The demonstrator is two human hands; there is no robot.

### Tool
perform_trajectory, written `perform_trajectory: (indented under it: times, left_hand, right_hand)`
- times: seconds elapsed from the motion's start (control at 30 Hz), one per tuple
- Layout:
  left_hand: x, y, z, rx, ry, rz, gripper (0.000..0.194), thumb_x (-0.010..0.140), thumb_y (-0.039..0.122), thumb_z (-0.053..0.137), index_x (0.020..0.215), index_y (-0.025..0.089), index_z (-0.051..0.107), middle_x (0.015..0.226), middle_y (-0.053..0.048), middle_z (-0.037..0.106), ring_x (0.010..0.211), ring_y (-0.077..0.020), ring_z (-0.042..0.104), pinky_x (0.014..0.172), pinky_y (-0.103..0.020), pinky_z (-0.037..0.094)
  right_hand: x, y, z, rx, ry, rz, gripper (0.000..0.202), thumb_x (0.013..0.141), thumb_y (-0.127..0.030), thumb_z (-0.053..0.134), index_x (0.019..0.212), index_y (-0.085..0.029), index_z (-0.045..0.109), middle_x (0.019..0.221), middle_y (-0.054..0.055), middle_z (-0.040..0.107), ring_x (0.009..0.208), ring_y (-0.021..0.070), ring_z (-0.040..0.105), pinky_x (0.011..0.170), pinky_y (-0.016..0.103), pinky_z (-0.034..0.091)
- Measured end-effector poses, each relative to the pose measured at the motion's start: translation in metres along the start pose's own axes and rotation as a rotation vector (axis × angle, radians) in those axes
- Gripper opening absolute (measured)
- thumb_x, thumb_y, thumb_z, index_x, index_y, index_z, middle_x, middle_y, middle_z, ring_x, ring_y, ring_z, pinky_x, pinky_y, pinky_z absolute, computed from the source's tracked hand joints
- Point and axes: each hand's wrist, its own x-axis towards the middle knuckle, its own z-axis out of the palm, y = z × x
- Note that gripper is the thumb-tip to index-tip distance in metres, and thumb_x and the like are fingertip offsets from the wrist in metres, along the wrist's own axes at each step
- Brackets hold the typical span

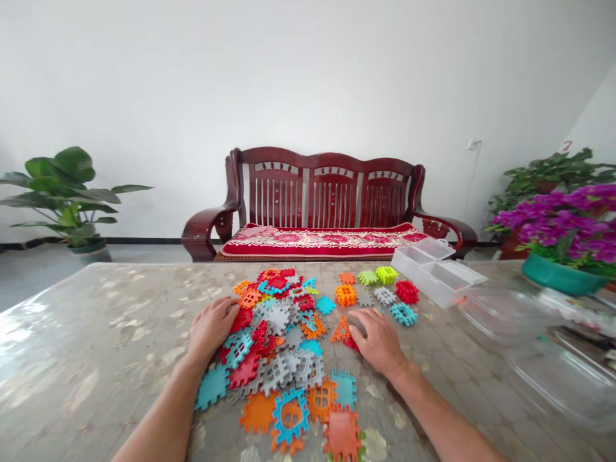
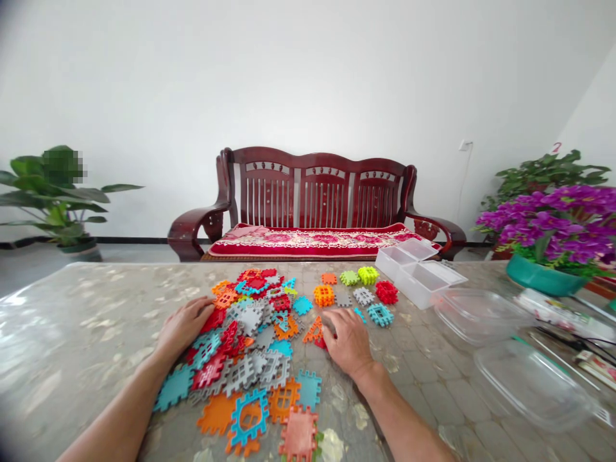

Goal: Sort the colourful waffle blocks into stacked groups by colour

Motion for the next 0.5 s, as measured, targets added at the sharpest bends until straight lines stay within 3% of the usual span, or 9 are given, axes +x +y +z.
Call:
perform_trajectory:
  times: [0.3,0.5]
  left_hand:
    - [-0.001,0.004,-0.002,0.0,0.013,-0.001,0.041,0.094,0.045,0.038,0.116,0.031,0.07,0.138,-0.001,0.061,0.127,-0.0245,0.056,0.111,-0.04,0.037]
    - [-0.002,0.006,-0.003,0.014,0.004,-0.022,0.04,0.094,0.044,0.039,0.117,0.031,0.07,0.139,-0.001,0.061,0.127,-0.0245,0.055,0.111,-0.041,0.037]
  right_hand:
    - [0.011,-0.038,0.014,0.101,-0.095,-0.144,0.034,0.088,-0.031,0.063,0.121,-0.024,0.067,0.128,0.005,0.066,0.119,0.0238,0.053,0.106,0.041,0.038]
    - [0.013,-0.045,0.022,0.099,-0.188,-0.201,0.05,0.087,-0.035,0.066,0.134,-0.023,0.057,0.131,0.007,0.064,0.123,0.0246,0.052,0.11,0.042,0.036]
